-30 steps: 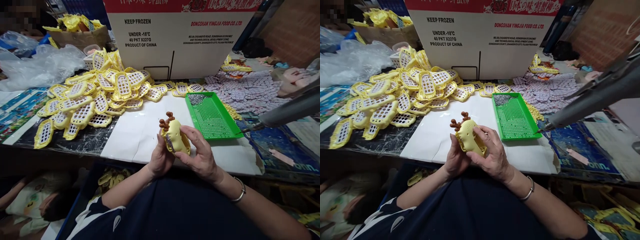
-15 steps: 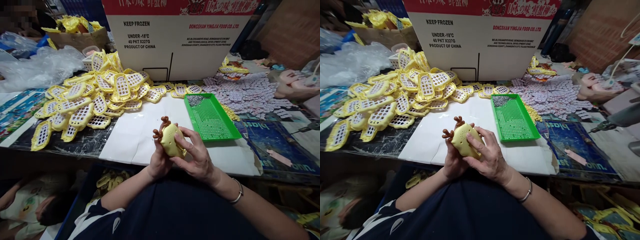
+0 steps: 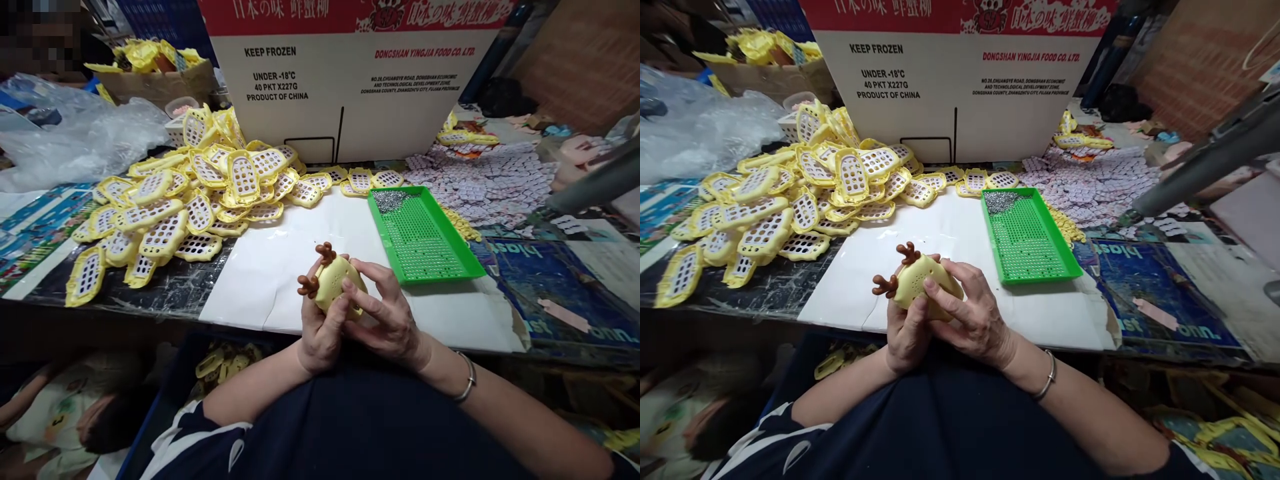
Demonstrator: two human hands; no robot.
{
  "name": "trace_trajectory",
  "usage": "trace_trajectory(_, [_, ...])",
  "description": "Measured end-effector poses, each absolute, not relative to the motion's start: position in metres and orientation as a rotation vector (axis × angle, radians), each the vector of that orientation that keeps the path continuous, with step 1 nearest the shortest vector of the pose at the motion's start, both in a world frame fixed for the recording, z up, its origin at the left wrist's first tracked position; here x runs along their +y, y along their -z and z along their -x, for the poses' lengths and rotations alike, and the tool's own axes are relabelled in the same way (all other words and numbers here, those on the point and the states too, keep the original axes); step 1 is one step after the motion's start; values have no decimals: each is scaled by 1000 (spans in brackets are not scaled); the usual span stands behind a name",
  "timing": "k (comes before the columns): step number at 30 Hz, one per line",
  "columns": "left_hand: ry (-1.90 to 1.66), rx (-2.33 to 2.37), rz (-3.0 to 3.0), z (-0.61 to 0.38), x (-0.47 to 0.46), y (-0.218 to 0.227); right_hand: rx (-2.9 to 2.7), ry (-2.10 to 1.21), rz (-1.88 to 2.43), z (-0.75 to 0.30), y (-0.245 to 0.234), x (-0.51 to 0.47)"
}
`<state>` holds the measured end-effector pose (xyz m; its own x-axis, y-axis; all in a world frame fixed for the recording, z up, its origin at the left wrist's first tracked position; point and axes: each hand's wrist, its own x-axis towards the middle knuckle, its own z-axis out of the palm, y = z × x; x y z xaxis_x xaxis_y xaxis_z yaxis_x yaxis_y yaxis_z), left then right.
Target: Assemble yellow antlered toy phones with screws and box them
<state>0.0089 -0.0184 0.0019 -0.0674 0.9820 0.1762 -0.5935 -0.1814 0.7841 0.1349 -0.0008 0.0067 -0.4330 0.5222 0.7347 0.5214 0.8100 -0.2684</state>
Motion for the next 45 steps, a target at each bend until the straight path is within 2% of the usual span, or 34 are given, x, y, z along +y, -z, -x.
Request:
trace_trajectory(5, [-1599, 726, -718, -7, -20, -4, -2049, -107, 833, -139, -15, 3])
trace_trajectory(10, [-1367, 592, -724, -3, -23, -5, -1875, -597, 1043, -142, -38, 5])
trace_trajectory(14, [-1356, 653, -757, -4, -22, -3, -1650, -1040, 1155, -137, -40, 4])
trace_trajectory(18, [-1321, 792, -833, -4, -20, -4, -1341, -1289, 1140, -134, -30, 3])
trace_trajectory(22, [-1238, 822, -874, -1, -21, -7, -1286, -1439, 1171, -144, -29, 3])
trace_trajectory(29, [-1289, 918, -1007, 4, -30, -5, -1420, -1194, 1209, -152, -35, -9])
trace_trajectory(34, [-1240, 952, -1156, 1, -27, -8, -1313, -1308, 1180, -154, -30, -9])
trace_trajectory(38, [-1104, 913, -1301, 2, -24, -13, -1336, -1249, 1216, -165, -26, -7])
trace_trajectory(40, [-1069, 964, -1448, 3, -23, -17, -1408, -1089, 1219, -171, -27, -7])
trace_trajectory(43, [-1077, 986, -1714, 4, -22, -21, -1613, -629, 1187, -176, -37, -9])
trace_trajectory(45, [-1068, 944, -1880, 2, -21, -23, -1814, -525, 1137, -176, -47, -9])
